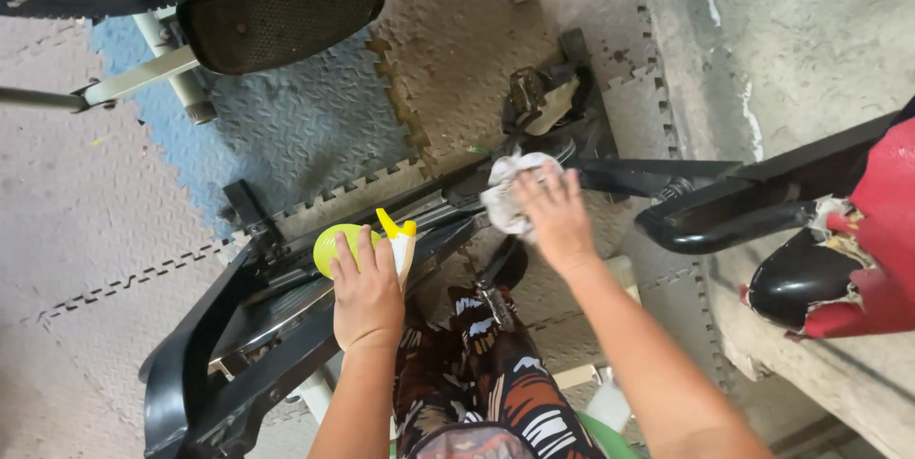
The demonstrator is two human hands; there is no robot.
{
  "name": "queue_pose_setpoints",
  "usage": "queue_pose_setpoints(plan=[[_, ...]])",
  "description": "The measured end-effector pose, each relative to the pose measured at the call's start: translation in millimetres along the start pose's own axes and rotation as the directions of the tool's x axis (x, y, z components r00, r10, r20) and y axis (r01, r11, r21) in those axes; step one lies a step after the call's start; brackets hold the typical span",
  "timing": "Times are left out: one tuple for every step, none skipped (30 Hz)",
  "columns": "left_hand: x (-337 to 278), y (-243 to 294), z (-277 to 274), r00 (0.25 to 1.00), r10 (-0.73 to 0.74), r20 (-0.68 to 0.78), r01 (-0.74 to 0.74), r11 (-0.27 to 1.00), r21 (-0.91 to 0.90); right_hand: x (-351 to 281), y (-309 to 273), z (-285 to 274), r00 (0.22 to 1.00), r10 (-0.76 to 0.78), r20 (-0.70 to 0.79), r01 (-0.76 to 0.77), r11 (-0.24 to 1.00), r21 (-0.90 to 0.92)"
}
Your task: The person cleans a stationary bike by spraying it with a spray bottle and wiping it with a cloth in several passes.
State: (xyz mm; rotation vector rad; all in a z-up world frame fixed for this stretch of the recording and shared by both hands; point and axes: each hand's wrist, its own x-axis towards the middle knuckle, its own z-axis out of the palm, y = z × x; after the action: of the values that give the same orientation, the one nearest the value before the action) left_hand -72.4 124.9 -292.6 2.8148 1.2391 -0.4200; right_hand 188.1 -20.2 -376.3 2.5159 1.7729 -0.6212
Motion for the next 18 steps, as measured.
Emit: queue_pose_setpoints(plan=[[0,0,2,1.000,0.004,-0.001,-0.004,1.000,0.029,-4,20,14,0.970,-0.085,-0.229,0.058,0.991,-0.121],[1,1,-2,1.000,-0.006,-0.002,0.006,1.000,0.023,-6,18,16,0.969,-0.095,-0.226,0.067,0.989,-0.128],[1,1,-6,1.000,0.001,0.000,-0.001,1.000,0.004,-8,14,17,0.954,0.074,-0.291,-0.088,0.995,-0.035],[3,1,-9,1.000,0.000,-0.003,0.000,1.000,-0.013,-7,12,18,0.909,0.237,-0.342,-0.228,0.971,0.068],[4,1,-10,1.000,-0.018,-0.008,0.018,1.000,-0.018,-3,-9,21,0.912,0.218,-0.346,-0.211,0.976,0.060],[4,1,-11,1.000,-0.023,0.007,0.024,0.998,-0.056,-2,-29,24,0.873,0.351,-0.338,-0.258,0.921,0.291],[3,0,-12,0.999,-0.028,0.021,0.030,0.995,-0.094,-1,-50,28,0.829,0.476,-0.294,-0.288,0.814,0.505],[2,0,-13,0.999,-0.046,0.023,0.048,0.994,-0.097,-4,-62,38,0.838,0.459,-0.293,-0.275,0.821,0.500],[1,-1,-13,0.998,-0.057,-0.008,0.055,0.988,-0.142,-6,-73,49,0.882,0.383,-0.276,-0.220,0.851,0.477],[3,-3,-14,0.997,-0.062,-0.044,0.053,0.981,-0.185,-7,-84,60,0.915,0.309,-0.260,-0.166,0.875,0.456],[2,-5,-9,0.996,-0.074,-0.047,0.064,0.980,-0.187,-6,-85,62,0.918,0.298,-0.263,-0.155,0.878,0.452],[-1,-7,-5,0.981,-0.144,-0.127,0.096,0.941,-0.323,-5,-87,65,0.944,0.223,-0.242,-0.100,0.895,0.434],[-3,-9,0,0.955,-0.224,-0.196,0.113,0.883,-0.455,-4,-89,68,0.965,0.147,-0.219,-0.044,0.908,0.417],[-9,-15,-9,0.953,-0.234,-0.190,0.126,0.882,-0.454,1,-91,33,0.967,0.137,-0.213,-0.036,0.908,0.418],[-14,-21,-19,0.946,-0.191,-0.263,0.069,0.908,-0.414,8,-92,-1,0.965,0.215,0.151,-0.263,0.788,0.556],[-12,-25,-27,0.929,-0.141,-0.341,0.003,0.927,-0.374,20,-89,-37,0.842,0.220,0.493,-0.507,0.638,0.580],[-14,-30,-37,0.927,-0.148,-0.346,0.006,0.925,-0.379,27,-89,-57,0.844,0.220,0.489,-0.502,0.644,0.577],[-20,-34,-47,0.914,-0.133,-0.384,-0.005,0.941,-0.339,33,-91,-76,0.805,0.206,0.557,-0.553,0.602,0.576]])
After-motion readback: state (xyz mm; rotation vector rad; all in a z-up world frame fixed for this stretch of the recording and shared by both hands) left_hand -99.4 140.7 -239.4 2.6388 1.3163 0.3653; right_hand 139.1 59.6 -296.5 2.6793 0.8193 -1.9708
